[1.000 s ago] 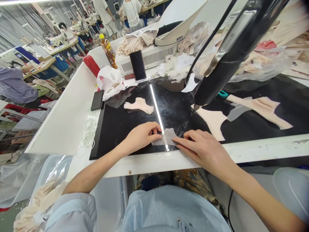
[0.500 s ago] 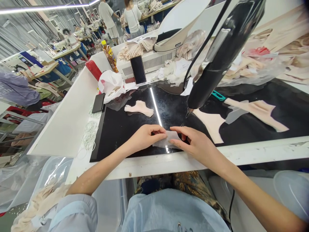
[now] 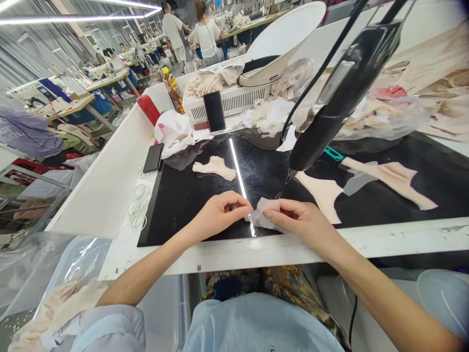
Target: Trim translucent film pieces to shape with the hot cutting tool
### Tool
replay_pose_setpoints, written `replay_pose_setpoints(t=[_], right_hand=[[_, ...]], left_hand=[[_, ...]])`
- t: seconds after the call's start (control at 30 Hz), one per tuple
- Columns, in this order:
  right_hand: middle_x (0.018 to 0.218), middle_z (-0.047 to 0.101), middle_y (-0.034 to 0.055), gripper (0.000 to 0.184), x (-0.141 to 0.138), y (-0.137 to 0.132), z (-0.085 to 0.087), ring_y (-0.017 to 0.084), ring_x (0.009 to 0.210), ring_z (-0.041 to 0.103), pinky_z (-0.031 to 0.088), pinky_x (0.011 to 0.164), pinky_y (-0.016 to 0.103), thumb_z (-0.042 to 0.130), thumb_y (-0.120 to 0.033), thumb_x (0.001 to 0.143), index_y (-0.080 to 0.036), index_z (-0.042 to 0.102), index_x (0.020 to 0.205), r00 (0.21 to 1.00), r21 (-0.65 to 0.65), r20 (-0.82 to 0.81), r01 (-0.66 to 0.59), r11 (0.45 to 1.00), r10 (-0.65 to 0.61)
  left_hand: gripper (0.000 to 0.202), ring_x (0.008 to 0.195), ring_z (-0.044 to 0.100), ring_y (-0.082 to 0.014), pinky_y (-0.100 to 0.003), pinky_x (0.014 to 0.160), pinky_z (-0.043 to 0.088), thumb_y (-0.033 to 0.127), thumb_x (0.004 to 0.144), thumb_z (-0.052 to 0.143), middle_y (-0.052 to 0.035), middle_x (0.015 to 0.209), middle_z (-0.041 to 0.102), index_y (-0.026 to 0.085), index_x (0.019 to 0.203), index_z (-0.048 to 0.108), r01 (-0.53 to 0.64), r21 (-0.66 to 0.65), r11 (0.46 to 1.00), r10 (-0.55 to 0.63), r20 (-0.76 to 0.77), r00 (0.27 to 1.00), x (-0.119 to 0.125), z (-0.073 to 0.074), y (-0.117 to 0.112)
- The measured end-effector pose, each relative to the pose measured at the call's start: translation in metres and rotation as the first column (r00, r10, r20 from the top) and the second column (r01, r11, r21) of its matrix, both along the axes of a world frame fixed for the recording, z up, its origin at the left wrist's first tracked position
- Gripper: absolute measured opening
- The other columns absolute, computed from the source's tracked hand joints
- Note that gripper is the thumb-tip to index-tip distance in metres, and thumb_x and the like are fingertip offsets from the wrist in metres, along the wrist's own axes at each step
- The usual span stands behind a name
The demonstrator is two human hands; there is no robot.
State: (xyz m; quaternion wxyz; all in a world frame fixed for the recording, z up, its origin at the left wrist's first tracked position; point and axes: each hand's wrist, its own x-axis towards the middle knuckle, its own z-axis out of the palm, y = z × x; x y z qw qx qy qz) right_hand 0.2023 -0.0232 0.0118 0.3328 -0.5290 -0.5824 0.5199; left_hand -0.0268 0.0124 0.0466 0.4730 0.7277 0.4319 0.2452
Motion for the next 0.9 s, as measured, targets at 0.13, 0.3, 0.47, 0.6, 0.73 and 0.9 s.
replay_pose_setpoints(t=[0.13, 0.3, 0.47, 0.6, 0.73, 0.9], right_hand=[[0.076, 0.061, 0.0003, 0.039, -0.002, -0.002, 0.001, 0.015, 0.073, 0.048, 0.033, 0.067, 0.030, 0.070, -0.061, 0.081, -0.022, 0.074, 0.085, 0.994, -0.042, -0.112, -0.004, 0.999, 0.000], [0.080, 0.063, 0.0007, 0.038, -0.003, -0.003, -0.002, 0.015, 0.076, 0.049, 0.035, 0.070, 0.030, 0.073, -0.059, 0.080, -0.022, 0.075, 0.089, 0.981, -0.078, -0.192, -0.001, 0.997, -0.014], [0.079, 0.063, 0.0005, 0.038, -0.003, -0.003, -0.005, 0.015, 0.075, 0.048, 0.033, 0.069, 0.030, 0.073, -0.059, 0.080, -0.023, 0.076, 0.092, 0.980, -0.064, -0.197, 0.014, 0.998, -0.027], [0.079, 0.061, -0.0002, 0.038, -0.003, -0.003, -0.006, 0.014, 0.075, 0.047, 0.033, 0.069, 0.030, 0.073, -0.059, 0.080, -0.023, 0.076, 0.092, 0.978, -0.064, -0.209, 0.013, 0.998, -0.026], [0.077, 0.060, -0.0006, 0.037, -0.005, -0.002, -0.006, 0.014, 0.074, 0.045, 0.032, 0.068, 0.030, 0.072, -0.059, 0.081, -0.022, 0.075, 0.087, 0.982, -0.061, -0.188, 0.008, 0.998, -0.020], [0.082, 0.064, 0.0011, 0.039, -0.007, -0.001, -0.003, 0.015, 0.077, 0.050, 0.036, 0.071, 0.030, 0.071, -0.059, 0.081, -0.022, 0.075, 0.090, 0.983, -0.060, -0.186, -0.011, 0.998, -0.001]], left_hand=[[0.015, 0.072, 0.052, -0.0091, -0.023, 0.069, 0.040, 0.032, 0.092, 0.066, 0.0016, 0.087, 0.063, 0.023, 0.097, 0.077, 0.045, 0.040, 0.998, -0.043, -0.059, 0.997, -0.001, -0.003, -0.004], [0.017, 0.073, 0.053, -0.0094, -0.022, 0.067, 0.040, 0.032, 0.091, 0.066, 0.0006, 0.089, 0.065, 0.023, 0.099, 0.078, 0.050, -0.019, 0.999, -0.050, -0.013, 0.999, 0.003, -0.007, -0.004], [0.019, 0.073, 0.054, -0.0106, -0.023, 0.067, 0.040, 0.035, 0.088, 0.069, -0.0012, 0.087, 0.067, 0.018, 0.096, 0.076, 0.047, -0.160, 0.986, -0.036, 0.072, 0.997, 0.004, -0.007, -0.005], [0.020, 0.073, 0.055, -0.0111, -0.024, 0.069, 0.042, 0.035, 0.085, 0.073, -0.0011, 0.081, 0.067, 0.016, 0.091, 0.073, 0.050, -0.258, 0.965, -0.018, 0.125, 0.992, 0.005, -0.006, -0.007], [0.022, 0.074, 0.057, -0.0117, -0.025, 0.071, 0.043, 0.036, 0.084, 0.075, -0.0015, 0.081, 0.067, 0.015, 0.090, 0.072, 0.050, -0.293, 0.955, -0.010, 0.135, 0.991, 0.007, -0.005, -0.007], [0.024, 0.075, 0.056, -0.0116, -0.026, 0.073, 0.042, 0.038, 0.084, 0.073, -0.0011, 0.081, 0.066, 0.015, 0.089, 0.071, 0.037, -0.330, 0.943, 0.022, 0.174, 0.985, 0.009, -0.005, -0.005]])
